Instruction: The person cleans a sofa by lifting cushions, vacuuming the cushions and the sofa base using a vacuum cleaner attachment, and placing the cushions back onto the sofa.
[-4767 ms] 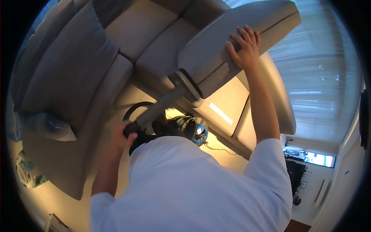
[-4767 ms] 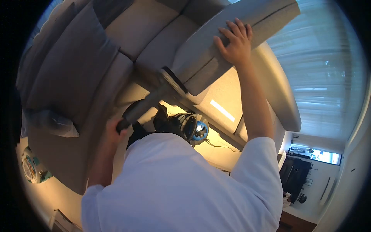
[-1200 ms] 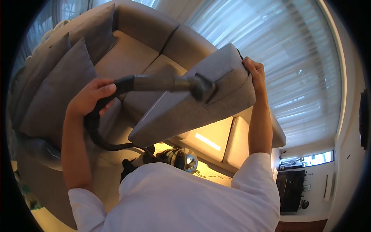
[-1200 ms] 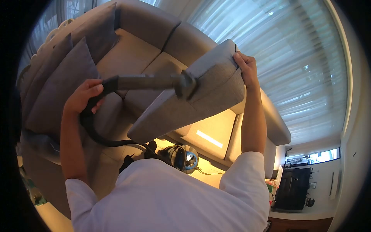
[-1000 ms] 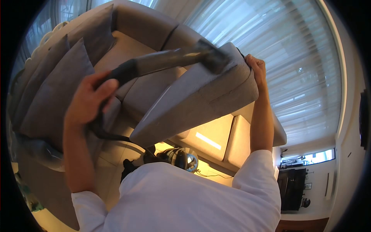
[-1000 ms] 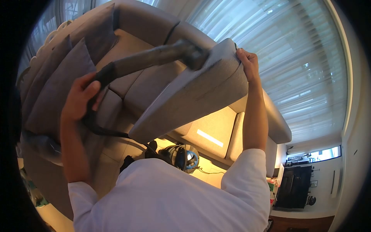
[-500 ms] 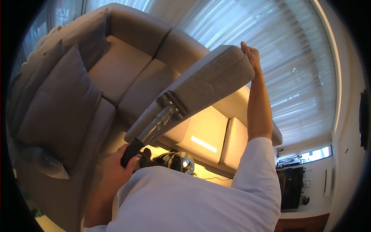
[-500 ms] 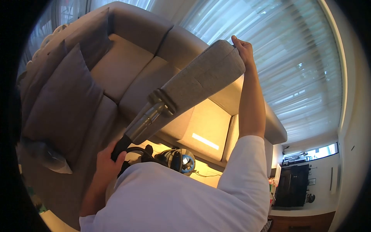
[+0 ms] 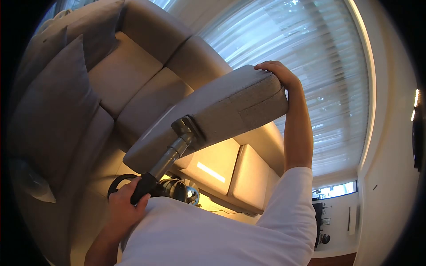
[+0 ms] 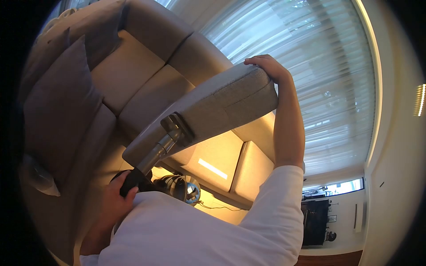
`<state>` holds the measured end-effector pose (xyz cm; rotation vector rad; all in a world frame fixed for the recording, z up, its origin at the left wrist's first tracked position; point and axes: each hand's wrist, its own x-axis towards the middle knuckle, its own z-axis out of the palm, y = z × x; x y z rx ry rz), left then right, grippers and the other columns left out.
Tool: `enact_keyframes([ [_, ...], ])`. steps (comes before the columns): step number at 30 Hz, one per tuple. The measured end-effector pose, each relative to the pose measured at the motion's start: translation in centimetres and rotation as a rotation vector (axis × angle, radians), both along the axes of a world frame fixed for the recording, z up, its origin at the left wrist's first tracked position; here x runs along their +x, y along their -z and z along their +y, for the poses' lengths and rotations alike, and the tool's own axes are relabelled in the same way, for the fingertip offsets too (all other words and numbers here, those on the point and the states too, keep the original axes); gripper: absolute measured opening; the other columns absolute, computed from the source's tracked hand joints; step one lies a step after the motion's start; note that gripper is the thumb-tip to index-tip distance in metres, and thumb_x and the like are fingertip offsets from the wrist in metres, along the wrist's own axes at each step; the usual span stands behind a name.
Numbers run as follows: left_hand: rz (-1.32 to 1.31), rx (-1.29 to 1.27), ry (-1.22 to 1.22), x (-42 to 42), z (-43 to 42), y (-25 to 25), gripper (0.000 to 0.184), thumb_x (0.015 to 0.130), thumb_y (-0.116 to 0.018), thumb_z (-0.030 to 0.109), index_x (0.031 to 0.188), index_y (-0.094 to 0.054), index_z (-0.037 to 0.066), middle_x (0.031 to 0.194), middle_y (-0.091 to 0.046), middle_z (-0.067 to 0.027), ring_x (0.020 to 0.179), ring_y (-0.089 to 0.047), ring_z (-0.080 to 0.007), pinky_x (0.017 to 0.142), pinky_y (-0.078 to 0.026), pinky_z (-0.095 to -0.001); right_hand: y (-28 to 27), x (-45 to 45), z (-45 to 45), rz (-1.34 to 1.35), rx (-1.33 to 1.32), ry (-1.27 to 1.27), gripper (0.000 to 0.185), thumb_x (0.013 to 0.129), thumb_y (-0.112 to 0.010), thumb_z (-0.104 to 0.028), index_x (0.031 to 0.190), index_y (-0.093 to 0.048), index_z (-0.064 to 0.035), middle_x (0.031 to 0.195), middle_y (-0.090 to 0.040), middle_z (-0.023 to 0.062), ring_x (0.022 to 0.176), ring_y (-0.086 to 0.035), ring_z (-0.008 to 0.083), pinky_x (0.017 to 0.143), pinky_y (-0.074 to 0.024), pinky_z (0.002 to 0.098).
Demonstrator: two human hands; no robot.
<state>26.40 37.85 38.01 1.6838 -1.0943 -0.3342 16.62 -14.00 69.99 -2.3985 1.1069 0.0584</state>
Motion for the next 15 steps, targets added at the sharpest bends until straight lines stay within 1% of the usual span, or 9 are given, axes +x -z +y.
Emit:
enact_keyframes([
  [2,0.035,0.015,0.029,0.6,-0.1,-0.1,0.054,0.079,-0.080,0.022,0.126,-0.063,0.004,0.094,-0.071,-0.0171,0.081,-0.071,-0.0345,0.070,-0.057,-0.0422,-0.3,0.9,0.5,0.044,0.019,-0.007,0.042,0.089,-0.068,-0.033,0.114,-0.074,-0.0001,0.115,-0.071,0.0117,0.105,-0.063,0.0194,0.095,-0.0468,0.0308],
  [4,0.048,0.043,0.043,0.9,0.1,-0.8,0.054,0.078,-0.080,0.022,0.125,-0.063,0.003,0.094,-0.071,-0.0174,0.081,-0.071,-0.0350,0.070,-0.057,-0.0423,-0.8,1.9,0.6,0.236,0.022,-0.008,0.043,0.084,-0.074,-0.031,0.113,-0.075,0.0007,0.110,-0.073,0.0127,0.106,-0.065,0.0198,0.097,-0.0465,0.0308],
  [5,0.059,0.071,0.054,1.0,0.1,-1.0,0.053,0.078,-0.080,0.021,0.125,-0.063,0.003,0.094,-0.071,-0.0178,0.081,-0.071,-0.0355,0.070,-0.057,-0.0424,-0.7,2.3,0.1,0.235,0.020,-0.006,0.043,0.084,-0.074,-0.031,0.113,-0.075,0.0007,0.110,-0.073,0.0127,0.106,-0.065,0.0198,0.097,-0.0465,0.0308],
  [7,0.056,0.051,0.041,0.9,0.0,-0.9,0.053,0.078,-0.080,0.021,0.125,-0.063,0.003,0.093,-0.071,-0.0179,0.081,-0.071,-0.0358,0.070,-0.057,-0.0424,-0.6,3.0,-0.6,0.386,0.016,-0.122,0.045,0.079,-0.077,-0.035,0.110,-0.077,-0.0023,0.105,-0.075,0.0141,0.098,-0.068,0.0214,0.093,-0.0498,0.0321],
  [8,0.056,0.035,0.025,0.8,-0.1,-0.8,0.053,0.078,-0.080,0.021,0.125,-0.063,0.003,0.093,-0.071,-0.0179,0.081,-0.071,-0.0360,0.070,-0.057,-0.0425,-0.6,3.3,-0.8,0.387,0.013,-0.128,0.045,0.079,-0.077,-0.035,0.110,-0.077,-0.0023,0.105,-0.075,0.0141,0.098,-0.068,0.0214,0.093,-0.0498,0.0321],
  [10,0.069,0.038,0.023,0.8,0.0,-0.5,0.053,0.078,-0.080,0.022,0.125,-0.062,0.003,0.093,-0.071,-0.0179,0.081,-0.070,-0.0359,0.070,-0.057,-0.0424,-0.8,4.2,0.3,0.428,-0.097,-0.149,0.038,0.080,-0.078,-0.031,0.104,-0.078,-0.0024,0.098,-0.076,0.0121,0.096,-0.068,0.0208,0.093,-0.0498,0.0339],
  [11,0.080,0.043,0.029,0.9,0.1,-0.4,0.054,0.078,-0.080,0.023,0.125,-0.062,0.003,0.093,-0.071,-0.0179,0.081,-0.070,-0.0358,0.071,-0.057,-0.0423,-0.9,4.5,0.8,0.431,-0.097,-0.153,0.038,0.080,-0.078,-0.031,0.104,-0.078,-0.0024,0.098,-0.076,0.0121,0.096,-0.068,0.0208,0.093,-0.0498,0.0339],
  [14,0.058,0.049,0.019,0.9,0.3,0.0,0.054,0.078,-0.080,0.024,0.125,-0.063,0.003,0.093,-0.071,-0.0178,0.080,-0.070,-0.0359,0.070,-0.057,-0.0423,-0.8,5.1,1.9,0.339,-0.219,-0.262,0.036,0.083,-0.078,-0.032,0.103,-0.077,-0.0018,0.100,-0.076,0.0107,0.097,-0.067,0.0202,0.094,-0.0494,0.0352],
  [15,0.060,0.047,0.013,1.1,0.4,0.2,0.054,0.078,-0.080,0.024,0.125,-0.063,0.003,0.093,-0.071,-0.0178,0.080,-0.070,-0.0359,0.070,-0.057,-0.0423,-0.5,5.2,2.3,0.181,-0.264,-0.298,0.031,0.086,-0.076,-0.028,0.102,-0.076,-0.0005,0.105,-0.074,0.0102,0.102,-0.065,0.0194,0.097,-0.0471,0.0352],
])
